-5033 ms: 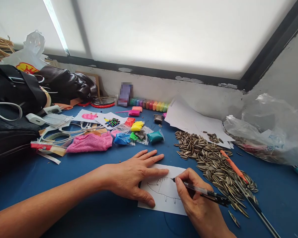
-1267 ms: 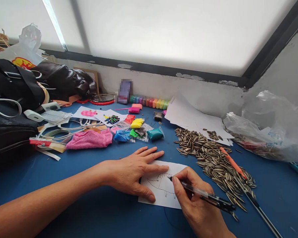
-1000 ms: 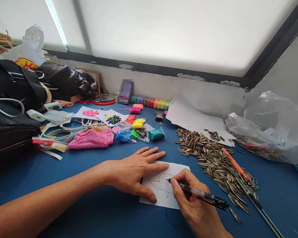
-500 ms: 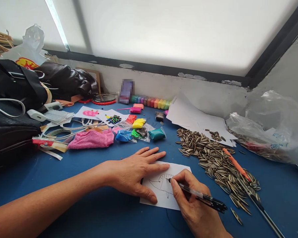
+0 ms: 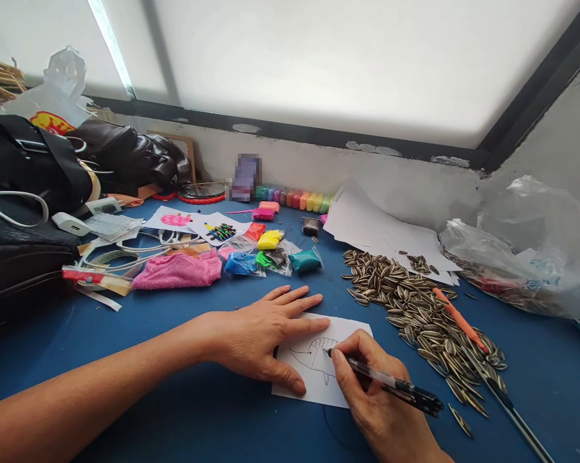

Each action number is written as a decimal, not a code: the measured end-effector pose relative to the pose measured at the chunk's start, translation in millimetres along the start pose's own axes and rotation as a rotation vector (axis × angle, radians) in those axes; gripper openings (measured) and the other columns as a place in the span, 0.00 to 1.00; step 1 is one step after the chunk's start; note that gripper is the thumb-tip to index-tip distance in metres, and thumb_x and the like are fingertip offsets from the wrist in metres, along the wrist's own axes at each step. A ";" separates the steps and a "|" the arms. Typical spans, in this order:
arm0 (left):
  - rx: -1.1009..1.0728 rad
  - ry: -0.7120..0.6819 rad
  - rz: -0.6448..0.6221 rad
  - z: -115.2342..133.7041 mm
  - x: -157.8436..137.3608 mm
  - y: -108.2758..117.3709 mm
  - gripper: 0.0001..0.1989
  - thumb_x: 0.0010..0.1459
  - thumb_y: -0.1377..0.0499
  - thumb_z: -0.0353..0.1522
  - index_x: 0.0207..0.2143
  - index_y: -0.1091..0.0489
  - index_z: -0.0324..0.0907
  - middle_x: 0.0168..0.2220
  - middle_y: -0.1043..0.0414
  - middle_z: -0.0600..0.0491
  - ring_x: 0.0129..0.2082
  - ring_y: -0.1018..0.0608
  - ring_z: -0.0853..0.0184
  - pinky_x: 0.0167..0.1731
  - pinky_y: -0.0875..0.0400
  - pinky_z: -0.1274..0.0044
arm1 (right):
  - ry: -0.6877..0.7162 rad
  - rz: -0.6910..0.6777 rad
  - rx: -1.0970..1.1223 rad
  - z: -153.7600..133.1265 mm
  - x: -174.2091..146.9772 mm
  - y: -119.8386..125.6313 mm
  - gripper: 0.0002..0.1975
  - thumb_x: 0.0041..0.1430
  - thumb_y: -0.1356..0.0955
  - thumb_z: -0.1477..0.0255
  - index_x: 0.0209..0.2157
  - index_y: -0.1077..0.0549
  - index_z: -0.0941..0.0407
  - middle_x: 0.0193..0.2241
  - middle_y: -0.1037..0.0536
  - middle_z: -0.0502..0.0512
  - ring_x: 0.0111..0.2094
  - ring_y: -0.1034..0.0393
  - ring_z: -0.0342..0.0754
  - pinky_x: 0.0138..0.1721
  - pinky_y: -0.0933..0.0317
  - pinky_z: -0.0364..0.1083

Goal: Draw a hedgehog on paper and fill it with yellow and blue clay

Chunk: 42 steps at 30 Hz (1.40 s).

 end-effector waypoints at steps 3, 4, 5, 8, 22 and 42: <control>0.005 0.006 -0.006 0.2 -0.2 0.5 0.45 0.54 0.44 0.57 0.68 0.52 0.48 0.71 0.67 0.45 0.70 0.63 0.51 0.65 0.66 0.57 | -0.006 0.003 0.030 -4.3 -0.6 0.9 0.14 0.61 0.35 0.60 0.24 0.32 0.51 0.16 0.34 0.44 0.16 0.42 0.41 0.16 0.46 0.40; 0.005 0.009 -0.010 0.3 -0.3 0.8 0.45 0.54 0.44 0.57 0.68 0.52 0.48 0.71 0.67 0.45 0.70 0.63 0.51 0.65 0.66 0.57 | -0.029 0.013 0.034 -4.9 -0.7 2.0 0.14 0.61 0.35 0.60 0.24 0.32 0.51 0.16 0.34 0.44 0.16 0.42 0.41 0.16 0.46 0.40; 0.005 0.011 -0.014 0.5 -0.5 1.0 0.45 0.54 0.44 0.57 0.68 0.53 0.49 0.71 0.67 0.45 0.70 0.63 0.51 0.65 0.65 0.57 | -0.060 0.027 0.033 -4.7 -0.8 3.7 0.14 0.60 0.35 0.60 0.24 0.32 0.51 0.16 0.34 0.44 0.16 0.41 0.41 0.16 0.46 0.41; 0.001 0.015 -0.022 0.7 -0.8 1.4 0.45 0.54 0.44 0.57 0.68 0.53 0.49 0.71 0.68 0.45 0.70 0.64 0.51 0.65 0.65 0.56 | -0.105 0.081 0.003 -2.9 -0.4 10.0 0.15 0.60 0.36 0.60 0.23 0.32 0.51 0.16 0.34 0.44 0.16 0.41 0.42 0.17 0.46 0.41; -0.013 0.007 -0.016 0.8 -0.5 1.0 0.45 0.54 0.44 0.57 0.68 0.52 0.50 0.71 0.68 0.44 0.70 0.64 0.51 0.65 0.65 0.55 | -0.159 0.039 0.081 -1.0 -1.7 4.9 0.15 0.60 0.35 0.58 0.24 0.31 0.51 0.17 0.34 0.45 0.17 0.43 0.42 0.17 0.47 0.41; -0.007 -0.002 -0.009 0.8 -0.6 0.6 0.45 0.54 0.44 0.57 0.68 0.52 0.49 0.71 0.68 0.45 0.70 0.64 0.51 0.65 0.66 0.55 | -0.087 0.016 0.050 -0.3 1.2 4.8 0.15 0.60 0.35 0.59 0.24 0.31 0.51 0.16 0.34 0.44 0.16 0.43 0.42 0.16 0.47 0.41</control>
Point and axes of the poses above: each hand's wrist, its own x-axis towards the middle knuckle, its own y-axis out of the back of the hand, z = x × y, the point moved 6 cm from there along x, towards the middle knuckle
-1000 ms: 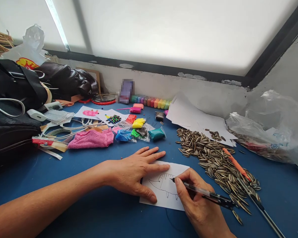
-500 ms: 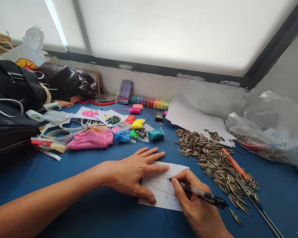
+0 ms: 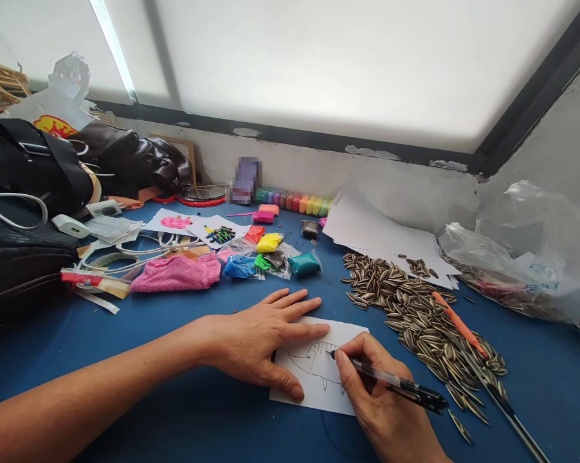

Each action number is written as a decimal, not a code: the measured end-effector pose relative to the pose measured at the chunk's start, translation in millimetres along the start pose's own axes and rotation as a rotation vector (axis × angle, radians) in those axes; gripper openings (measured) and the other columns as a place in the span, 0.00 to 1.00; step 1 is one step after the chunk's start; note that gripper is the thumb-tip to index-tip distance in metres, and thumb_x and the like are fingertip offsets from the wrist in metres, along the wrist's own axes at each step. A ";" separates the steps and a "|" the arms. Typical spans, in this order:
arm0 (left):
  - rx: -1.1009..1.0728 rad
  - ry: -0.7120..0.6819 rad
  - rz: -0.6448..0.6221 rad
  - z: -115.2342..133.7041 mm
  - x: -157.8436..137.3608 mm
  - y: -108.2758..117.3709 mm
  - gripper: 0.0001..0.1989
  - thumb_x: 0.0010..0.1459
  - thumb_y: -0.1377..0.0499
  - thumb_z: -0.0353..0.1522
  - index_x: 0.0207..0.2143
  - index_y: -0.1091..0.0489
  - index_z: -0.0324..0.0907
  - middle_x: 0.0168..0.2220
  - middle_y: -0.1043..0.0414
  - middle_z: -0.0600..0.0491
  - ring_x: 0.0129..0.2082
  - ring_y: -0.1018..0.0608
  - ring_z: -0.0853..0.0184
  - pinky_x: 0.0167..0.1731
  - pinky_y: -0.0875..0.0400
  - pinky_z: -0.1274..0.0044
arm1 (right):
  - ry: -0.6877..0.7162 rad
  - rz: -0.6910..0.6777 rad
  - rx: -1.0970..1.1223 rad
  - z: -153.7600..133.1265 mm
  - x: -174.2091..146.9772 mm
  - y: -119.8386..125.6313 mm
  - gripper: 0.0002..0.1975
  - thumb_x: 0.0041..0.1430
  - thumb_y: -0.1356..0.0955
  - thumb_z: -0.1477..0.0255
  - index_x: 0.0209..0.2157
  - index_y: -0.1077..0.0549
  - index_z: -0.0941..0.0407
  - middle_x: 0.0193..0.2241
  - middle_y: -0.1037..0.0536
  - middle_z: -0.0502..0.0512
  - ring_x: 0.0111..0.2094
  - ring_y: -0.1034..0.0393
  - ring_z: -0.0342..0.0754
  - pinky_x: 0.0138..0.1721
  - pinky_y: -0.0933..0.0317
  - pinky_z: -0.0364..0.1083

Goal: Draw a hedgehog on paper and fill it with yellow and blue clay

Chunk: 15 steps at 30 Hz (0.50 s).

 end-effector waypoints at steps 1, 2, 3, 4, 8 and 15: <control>0.000 0.000 0.000 -0.2 0.2 -0.3 0.45 0.54 0.44 0.57 0.68 0.52 0.50 0.71 0.68 0.45 0.70 0.64 0.51 0.65 0.66 0.56 | -0.014 0.006 0.003 -0.4 -0.5 -0.1 0.14 0.60 0.35 0.59 0.24 0.31 0.51 0.16 0.34 0.44 0.16 0.43 0.42 0.16 0.48 0.41; 0.000 0.002 0.000 -0.5 0.4 -0.5 0.45 0.54 0.44 0.57 0.68 0.52 0.50 0.71 0.68 0.45 0.70 0.64 0.52 0.65 0.66 0.56 | -0.036 0.016 0.005 -0.7 -1.2 0.0 0.14 0.60 0.35 0.59 0.24 0.31 0.51 0.16 0.35 0.44 0.16 0.43 0.42 0.16 0.48 0.41; 0.000 0.004 0.000 -0.8 0.6 -0.7 0.45 0.54 0.44 0.57 0.68 0.52 0.50 0.71 0.68 0.45 0.70 0.64 0.52 0.65 0.66 0.56 | -0.059 0.027 0.007 -1.0 -1.9 0.1 0.14 0.60 0.35 0.59 0.24 0.32 0.51 0.16 0.35 0.44 0.17 0.43 0.42 0.17 0.48 0.42; 0.001 0.006 0.001 -0.9 0.7 -0.7 0.45 0.54 0.44 0.57 0.68 0.52 0.50 0.71 0.68 0.45 0.70 0.64 0.51 0.65 0.66 0.55 | -0.074 0.034 0.012 -1.7 -2.6 0.2 0.14 0.60 0.35 0.59 0.24 0.32 0.51 0.16 0.35 0.44 0.17 0.44 0.42 0.17 0.49 0.42; 0.006 0.003 0.007 -0.5 0.8 -0.1 0.45 0.54 0.44 0.57 0.68 0.51 0.50 0.70 0.67 0.44 0.70 0.63 0.51 0.65 0.65 0.56 | -0.089 0.039 0.026 -5.3 -4.0 -0.3 0.13 0.59 0.35 0.60 0.24 0.33 0.51 0.16 0.36 0.44 0.17 0.44 0.42 0.18 0.49 0.42; 0.005 -0.001 0.008 0.1 0.5 -0.2 0.45 0.53 0.44 0.58 0.68 0.51 0.50 0.70 0.66 0.43 0.70 0.62 0.51 0.65 0.64 0.56 | -0.080 0.042 0.013 -5.9 -3.9 0.4 0.13 0.59 0.35 0.61 0.23 0.33 0.51 0.17 0.36 0.44 0.18 0.44 0.42 0.19 0.50 0.42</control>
Point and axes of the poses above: each hand's wrist, its own x-axis towards the middle knuckle, its own y-axis out of the back of the hand, z = x × y, the point moved 6 cm from there along x, towards the middle knuckle
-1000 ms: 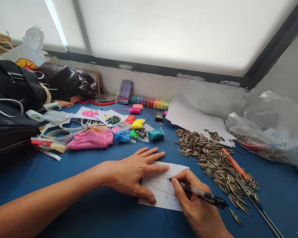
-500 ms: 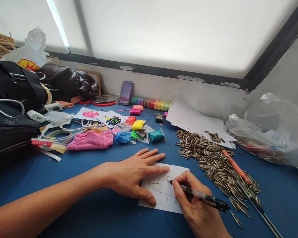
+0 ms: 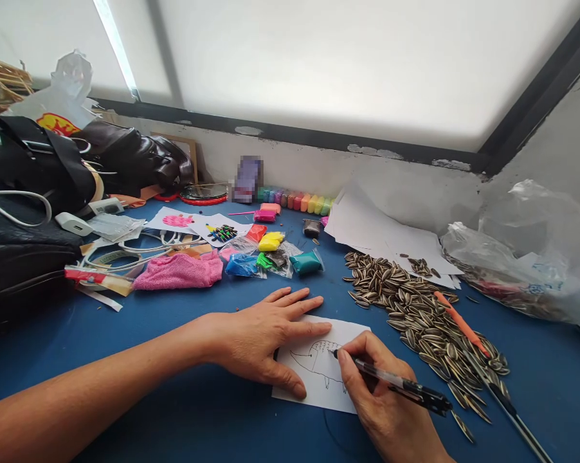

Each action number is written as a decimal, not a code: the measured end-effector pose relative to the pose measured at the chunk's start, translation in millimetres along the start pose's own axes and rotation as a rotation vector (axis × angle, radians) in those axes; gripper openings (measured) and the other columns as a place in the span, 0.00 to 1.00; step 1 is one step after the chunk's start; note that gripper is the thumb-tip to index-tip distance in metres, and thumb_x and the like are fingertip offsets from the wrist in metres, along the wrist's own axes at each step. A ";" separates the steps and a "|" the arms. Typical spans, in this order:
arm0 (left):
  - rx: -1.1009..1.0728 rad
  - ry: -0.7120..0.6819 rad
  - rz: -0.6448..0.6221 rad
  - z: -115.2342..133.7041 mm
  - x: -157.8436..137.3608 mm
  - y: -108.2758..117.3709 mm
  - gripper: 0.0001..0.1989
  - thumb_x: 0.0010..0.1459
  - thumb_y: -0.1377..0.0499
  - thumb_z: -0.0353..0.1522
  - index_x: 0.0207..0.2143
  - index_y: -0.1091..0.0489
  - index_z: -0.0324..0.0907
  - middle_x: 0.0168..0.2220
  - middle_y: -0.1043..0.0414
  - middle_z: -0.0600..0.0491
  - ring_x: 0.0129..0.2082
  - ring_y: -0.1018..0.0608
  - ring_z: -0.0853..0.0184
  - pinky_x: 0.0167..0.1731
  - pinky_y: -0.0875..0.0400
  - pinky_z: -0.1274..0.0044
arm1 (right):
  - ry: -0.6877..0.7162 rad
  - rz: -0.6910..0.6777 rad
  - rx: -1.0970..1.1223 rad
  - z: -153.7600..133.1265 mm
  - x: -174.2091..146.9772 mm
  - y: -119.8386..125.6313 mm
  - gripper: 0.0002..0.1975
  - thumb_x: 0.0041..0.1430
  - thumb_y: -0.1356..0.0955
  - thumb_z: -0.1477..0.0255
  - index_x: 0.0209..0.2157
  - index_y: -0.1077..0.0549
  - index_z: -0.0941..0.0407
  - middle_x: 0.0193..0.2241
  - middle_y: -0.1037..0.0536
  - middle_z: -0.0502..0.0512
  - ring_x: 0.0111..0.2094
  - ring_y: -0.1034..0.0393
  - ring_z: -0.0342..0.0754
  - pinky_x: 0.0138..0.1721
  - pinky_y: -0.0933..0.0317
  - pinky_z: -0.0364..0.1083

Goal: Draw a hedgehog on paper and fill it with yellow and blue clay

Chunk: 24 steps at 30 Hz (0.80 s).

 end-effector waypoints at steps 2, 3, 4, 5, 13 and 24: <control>0.001 0.000 0.002 -0.2 0.1 -0.1 0.45 0.53 0.44 0.58 0.68 0.51 0.49 0.70 0.66 0.42 0.70 0.62 0.51 0.65 0.65 0.56 | 0.003 0.003 -0.003 1.1 0.5 0.2 0.13 0.59 0.35 0.61 0.23 0.32 0.51 0.16 0.36 0.44 0.18 0.45 0.42 0.18 0.50 0.42; 0.002 0.001 0.001 -0.4 0.2 -0.1 0.45 0.54 0.44 0.58 0.68 0.51 0.49 0.70 0.66 0.42 0.70 0.63 0.51 0.65 0.65 0.56 | 0.003 0.004 0.000 2.1 0.9 0.2 0.13 0.59 0.35 0.61 0.23 0.32 0.51 0.16 0.36 0.44 0.18 0.45 0.42 0.18 0.51 0.42; 0.005 0.001 0.000 -0.6 0.2 -0.2 0.45 0.54 0.44 0.58 0.68 0.51 0.49 0.70 0.66 0.42 0.70 0.63 0.51 0.65 0.65 0.56 | 0.003 0.001 0.008 3.2 1.4 0.0 0.13 0.59 0.35 0.61 0.23 0.32 0.51 0.16 0.36 0.44 0.17 0.45 0.42 0.18 0.50 0.42; 0.008 0.000 0.001 -0.7 0.2 -0.2 0.45 0.53 0.44 0.57 0.68 0.51 0.49 0.70 0.66 0.42 0.70 0.63 0.51 0.65 0.65 0.56 | 0.013 -0.006 0.020 3.7 1.9 -0.5 0.14 0.59 0.35 0.60 0.23 0.32 0.51 0.16 0.36 0.44 0.17 0.45 0.42 0.17 0.50 0.42; 0.005 0.009 0.000 -1.0 0.0 -0.1 0.44 0.54 0.44 0.57 0.68 0.52 0.50 0.70 0.67 0.43 0.70 0.63 0.51 0.65 0.65 0.55 | -0.008 0.009 0.023 5.2 0.7 -0.5 0.14 0.60 0.35 0.59 0.24 0.32 0.51 0.17 0.35 0.44 0.17 0.43 0.41 0.18 0.48 0.41; 0.003 0.009 0.009 -0.2 0.2 -0.5 0.44 0.54 0.43 0.56 0.68 0.51 0.50 0.70 0.66 0.43 0.70 0.63 0.52 0.65 0.65 0.56 | 0.119 -0.035 -0.046 11.3 3.5 -2.0 0.14 0.60 0.35 0.59 0.24 0.31 0.51 0.15 0.34 0.44 0.15 0.43 0.41 0.14 0.49 0.41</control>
Point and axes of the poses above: each hand's wrist, its own x-axis towards the middle knuckle, its own y-axis out of the back of the hand, z = x × y, the point moved 6 cm from there along x, towards the middle knuckle
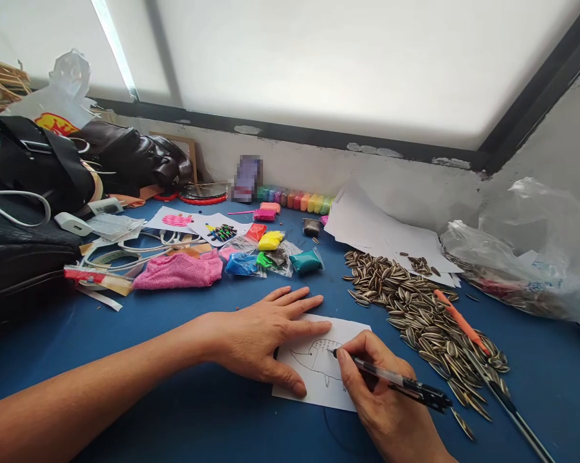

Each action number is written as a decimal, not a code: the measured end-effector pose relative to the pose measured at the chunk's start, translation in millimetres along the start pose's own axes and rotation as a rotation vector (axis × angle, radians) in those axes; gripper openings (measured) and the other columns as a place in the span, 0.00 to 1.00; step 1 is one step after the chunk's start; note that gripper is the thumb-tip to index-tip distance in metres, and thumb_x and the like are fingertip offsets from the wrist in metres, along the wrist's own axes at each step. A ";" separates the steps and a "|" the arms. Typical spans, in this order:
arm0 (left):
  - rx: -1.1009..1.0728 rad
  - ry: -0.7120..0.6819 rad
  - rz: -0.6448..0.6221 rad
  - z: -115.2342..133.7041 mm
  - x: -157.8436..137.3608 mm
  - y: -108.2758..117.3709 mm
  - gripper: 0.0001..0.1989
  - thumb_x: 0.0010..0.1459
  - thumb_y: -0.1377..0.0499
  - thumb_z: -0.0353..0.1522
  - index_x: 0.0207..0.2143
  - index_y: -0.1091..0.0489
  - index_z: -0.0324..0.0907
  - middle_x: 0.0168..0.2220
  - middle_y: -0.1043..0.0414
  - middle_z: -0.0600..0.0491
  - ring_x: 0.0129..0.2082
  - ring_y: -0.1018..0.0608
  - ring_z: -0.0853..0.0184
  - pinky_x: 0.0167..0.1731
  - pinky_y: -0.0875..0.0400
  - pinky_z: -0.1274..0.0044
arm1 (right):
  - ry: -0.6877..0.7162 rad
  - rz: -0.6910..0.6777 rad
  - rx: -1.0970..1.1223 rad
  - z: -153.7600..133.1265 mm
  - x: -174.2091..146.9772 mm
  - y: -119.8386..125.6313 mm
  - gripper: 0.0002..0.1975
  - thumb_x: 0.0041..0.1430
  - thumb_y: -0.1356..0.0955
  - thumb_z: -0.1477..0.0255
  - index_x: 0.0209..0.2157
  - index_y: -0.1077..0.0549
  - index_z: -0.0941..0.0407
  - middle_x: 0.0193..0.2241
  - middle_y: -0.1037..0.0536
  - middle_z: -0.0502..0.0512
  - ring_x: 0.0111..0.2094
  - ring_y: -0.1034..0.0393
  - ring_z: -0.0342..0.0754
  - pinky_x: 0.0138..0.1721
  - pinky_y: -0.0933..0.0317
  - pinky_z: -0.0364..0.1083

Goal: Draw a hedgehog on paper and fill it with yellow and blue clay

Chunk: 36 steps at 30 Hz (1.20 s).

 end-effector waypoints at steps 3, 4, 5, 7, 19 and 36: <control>-0.005 -0.001 0.000 -0.4 0.0 -0.5 0.44 0.54 0.43 0.56 0.68 0.51 0.50 0.70 0.66 0.42 0.70 0.63 0.52 0.65 0.65 0.56 | 0.012 0.005 -0.026 4.9 -0.4 -0.1 0.15 0.61 0.36 0.59 0.24 0.32 0.51 0.15 0.34 0.44 0.14 0.43 0.41 0.14 0.49 0.41; -0.006 -0.002 0.000 -0.5 0.0 -0.7 0.44 0.54 0.43 0.56 0.68 0.51 0.50 0.70 0.67 0.42 0.70 0.63 0.52 0.65 0.66 0.56 | 0.011 0.004 -0.032 6.4 -0.5 -0.2 0.15 0.61 0.36 0.59 0.24 0.32 0.51 0.15 0.33 0.44 0.14 0.42 0.41 0.14 0.49 0.41; -0.005 -0.002 0.001 -0.5 0.0 -0.8 0.44 0.54 0.43 0.56 0.68 0.51 0.50 0.70 0.67 0.43 0.70 0.63 0.52 0.65 0.66 0.56 | 0.009 0.000 -0.037 7.6 -0.6 -0.5 0.15 0.61 0.36 0.59 0.24 0.32 0.51 0.15 0.33 0.44 0.15 0.42 0.41 0.14 0.49 0.41; -0.001 -0.004 0.003 -0.4 0.0 -0.9 0.44 0.54 0.43 0.56 0.68 0.51 0.50 0.70 0.66 0.43 0.70 0.63 0.52 0.65 0.66 0.56 | 0.011 -0.011 -0.035 7.6 -0.6 -1.2 0.15 0.61 0.36 0.59 0.24 0.32 0.51 0.15 0.33 0.44 0.15 0.42 0.41 0.15 0.48 0.41; -0.004 0.003 -0.008 -0.5 -0.4 0.6 0.45 0.54 0.43 0.57 0.68 0.52 0.50 0.70 0.66 0.43 0.70 0.63 0.51 0.65 0.65 0.56 | -0.033 0.058 -0.039 -8.2 0.2 7.6 0.15 0.61 0.37 0.62 0.22 0.34 0.51 0.16 0.33 0.44 0.17 0.40 0.42 0.17 0.46 0.40; -0.005 -0.001 -0.012 -0.2 -0.5 0.0 0.45 0.54 0.44 0.57 0.68 0.52 0.50 0.71 0.68 0.44 0.70 0.64 0.52 0.65 0.66 0.55 | -0.100 0.049 -0.006 -6.6 0.3 5.3 0.13 0.59 0.35 0.60 0.24 0.31 0.51 0.16 0.35 0.45 0.17 0.43 0.42 0.18 0.48 0.42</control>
Point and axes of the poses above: each hand's wrist, its own x-axis towards the middle knuckle, its own y-axis out of the back of the hand, z = x × y, the point moved 6 cm from there along x, towards the middle knuckle
